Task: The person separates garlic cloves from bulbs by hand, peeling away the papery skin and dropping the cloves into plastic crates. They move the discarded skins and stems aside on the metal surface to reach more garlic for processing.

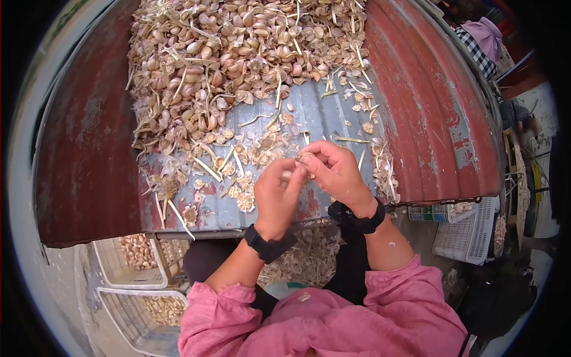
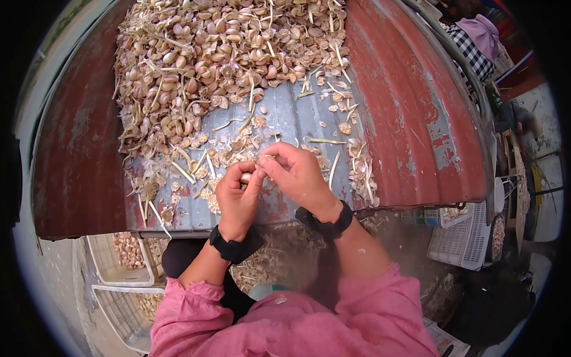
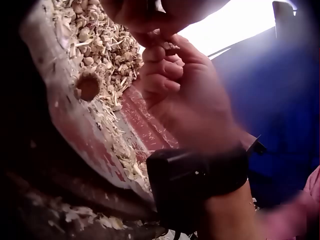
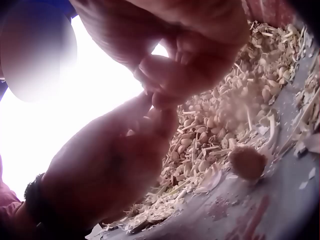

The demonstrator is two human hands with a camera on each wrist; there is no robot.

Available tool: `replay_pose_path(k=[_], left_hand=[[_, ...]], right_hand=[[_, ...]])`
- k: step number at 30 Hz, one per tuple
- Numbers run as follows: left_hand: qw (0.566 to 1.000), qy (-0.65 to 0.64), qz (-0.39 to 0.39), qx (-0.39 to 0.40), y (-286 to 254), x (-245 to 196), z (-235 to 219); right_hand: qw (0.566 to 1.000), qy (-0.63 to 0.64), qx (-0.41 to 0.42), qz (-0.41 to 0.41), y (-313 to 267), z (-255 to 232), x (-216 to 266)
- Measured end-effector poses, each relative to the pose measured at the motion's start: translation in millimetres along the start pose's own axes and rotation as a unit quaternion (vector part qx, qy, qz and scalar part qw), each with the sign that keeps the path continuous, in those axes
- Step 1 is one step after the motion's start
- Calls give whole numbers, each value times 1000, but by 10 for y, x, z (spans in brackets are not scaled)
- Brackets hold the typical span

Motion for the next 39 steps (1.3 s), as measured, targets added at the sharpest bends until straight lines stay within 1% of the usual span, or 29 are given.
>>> replay_pose_path(k=[1, 2, 4, 5, 7, 8, 10, 11, 12, 13, 14, 15, 17, 18, 19, 20, 21, 23, 25, 27, 28, 30, 31, 33, 34, 35, 36, 38, 39], left_hand=[[998, -52, -46, -12, -14, 51, 26], [997, -52, -49, -11, -30, 58, 44], [994, 77, 71, 2, -8, -124, 17], [995, 77, 71, 4, 1, -133, 12], [980, 127, 154, 4, 16, -303, 0], [980, 127, 154, 6, 4, -306, 14], [948, 156, 278, 9, -56, -504, 55], [948, 156, 278, 11, -67, -495, 58], [989, 10, 146, -8, -37, -269, 14], [990, -134, 11, -30, -44, -55, 17], [945, -307, -109, -33, -69, 48, 95], [946, -303, -107, -32, -32, 36, 60], [863, -456, -208, -62, -64, 127, 124], [869, -437, -229, -53, -76, 150, 141], [868, -438, -229, -52, -77, 171, 149], [874, -422, -238, -38, -94, 219, 168], [880, -405, -248, -26, -108, 253, 179], [880, -405, -247, -36, -132, 239, 201], [930, -283, -236, 8, -147, 287, 204], [929, -285, -237, -6, -131, 280, 204], [930, -289, -227, 2, -126, 276, 219], [931, -294, -218, 10, -135, 269, 233], [928, -307, -213, 5, -139, 258, 234], [925, -320, -205, -2, -139, 231, 222], [913, -348, -212, -11, -160, 216, 234], [900, -376, -219, -21, -171, 205, 246], [900, -376, -218, -19, -160, 198, 248], [867, -444, -227, -11, -154, 157, 318], [867, -445, -222, -11, -132, 148, 300]], right_hand=[[1000, -9, -19, -19, 10, -27, -9], [1000, -9, -20, -17, 4, -24, -33], [998, -11, -60, 1, -18, -48, -92], [998, -9, -62, 1, -22, -19, -100], [996, 67, -62, 6, -40, 5, -130], [996, 68, -63, 7, -52, -7, -131], [954, 255, 13, 156, -33, 85, -343], [954, 257, 12, 156, -57, 69, -299], [939, 302, 24, 163, -86, 61, -240], [922, 345, 40, 168, -89, 57, -200], [923, 345, 45, 165, -59, 16, -178], [919, 356, 61, 157, -48, -18, -160], [913, 372, 73, 153, -47, -52, -166], [961, 244, 49, 122, -32, -110, -118], [989, 111, 24, 90, -26, -148, -61], [999, 27, -14, 38, -55, -120, 33], [999, 26, -13, 37, -82, -87, 55], [969, -239, -48, -32, -168, 38, 183], [967, -238, -70, -54, -185, 74, 203], [943, -281, -120, -130, -210, 65, 267], [943, -281, -120, -131, -189, 81, 244], [904, -324, -161, -229, -264, 127, 335], [904, -325, -161, -227, -269, 129, 326], [961, -185, -134, -156, -201, 48, 235], [961, -185, -133, -157, -193, 25, 234], [999, -2, -36, -7, -67, -19, -4], [971, 184, 60, 144, -28, 41, -235], [978, 161, 49, 125, -24, -64, -203], [984, 134, 45, 105, 4, -123, -141]])
Point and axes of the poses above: each hand's wrist, its own y-axis towards the middle knuckle, its own z-axis out of the palm, x = y × z, the point moved 8 cm from there along y, towards the middle knuckle, and after that the axes turned 14 degrees about z, right-handed, at the moved point
